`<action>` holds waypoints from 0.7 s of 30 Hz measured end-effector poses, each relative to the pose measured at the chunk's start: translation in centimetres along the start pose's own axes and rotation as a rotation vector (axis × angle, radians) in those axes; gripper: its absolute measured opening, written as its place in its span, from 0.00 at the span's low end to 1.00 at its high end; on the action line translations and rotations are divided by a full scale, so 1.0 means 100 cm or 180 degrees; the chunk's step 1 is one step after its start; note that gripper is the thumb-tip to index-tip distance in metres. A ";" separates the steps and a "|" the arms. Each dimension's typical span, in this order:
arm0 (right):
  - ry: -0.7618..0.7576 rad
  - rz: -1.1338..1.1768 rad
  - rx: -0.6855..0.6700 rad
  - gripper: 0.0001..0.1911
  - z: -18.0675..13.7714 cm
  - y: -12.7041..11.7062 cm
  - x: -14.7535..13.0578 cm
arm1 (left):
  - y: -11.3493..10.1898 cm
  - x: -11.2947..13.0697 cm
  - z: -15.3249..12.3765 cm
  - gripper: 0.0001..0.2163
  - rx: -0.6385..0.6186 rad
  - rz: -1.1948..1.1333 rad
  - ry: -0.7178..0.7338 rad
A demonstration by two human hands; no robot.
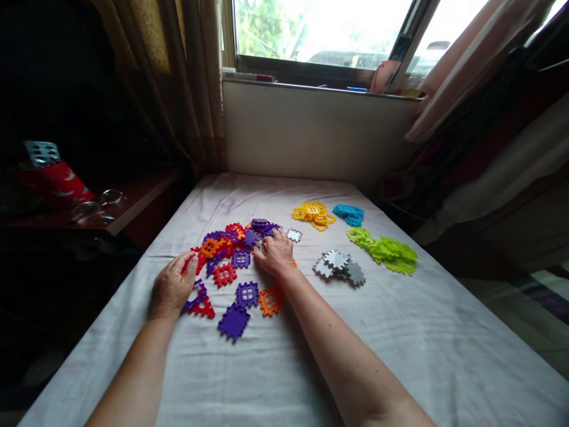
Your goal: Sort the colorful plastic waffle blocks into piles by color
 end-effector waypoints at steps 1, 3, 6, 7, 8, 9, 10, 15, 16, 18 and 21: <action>0.0001 0.0020 0.0021 0.24 -0.001 -0.002 0.002 | 0.000 0.000 0.000 0.24 -0.0026 -0.0011 -0.0017; 0.0038 0.0015 0.0087 0.25 -0.003 -0.012 0.015 | -0.001 0.000 0.000 0.23 -0.0068 -0.0031 -0.0031; 0.0365 -0.0138 0.0190 0.24 -0.008 -0.037 0.057 | -0.001 0.000 0.000 0.23 -0.0137 -0.0046 -0.0024; 0.0538 -0.0214 0.0210 0.24 -0.011 -0.046 0.075 | -0.001 -0.001 0.000 0.23 -0.0158 -0.0035 -0.0024; 0.0702 -0.0291 0.0221 0.23 -0.013 -0.054 0.093 | 0.000 -0.001 0.000 0.23 -0.0178 -0.0020 -0.0027; 0.0834 -0.0372 0.0236 0.23 -0.016 -0.062 0.110 | 0.000 -0.001 0.000 0.23 -0.0193 -0.0003 -0.0034; 0.0947 -0.0443 0.0228 0.23 -0.018 -0.069 0.125 | 0.000 -0.002 0.001 0.24 -0.0203 0.0008 -0.0042; 0.1263 -0.0570 -0.0188 0.23 -0.029 -0.078 0.161 | 0.000 -0.002 0.001 0.23 -0.0241 -0.0006 -0.0025; 0.1286 -0.0573 -0.0250 0.24 -0.029 -0.079 0.161 | 0.000 -0.003 0.001 0.23 -0.0231 -0.0006 -0.0029; 0.1241 -0.0591 -0.0214 0.26 -0.026 -0.083 0.158 | 0.000 -0.005 0.001 0.23 -0.0172 -0.0011 -0.0044; 0.0907 -0.0529 -0.0064 0.24 -0.009 -0.083 0.141 | 0.001 -0.007 0.001 0.21 -0.0107 -0.0038 -0.0026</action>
Point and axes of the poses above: each hand's wrist, its own z-axis towards the middle knuckle, its own y-axis out of the palm, x = y × z, the point moved 7 cm from there along z, towards the middle knuckle, and after that the axes turned 9 degrees about x, right-handed, at the moved point
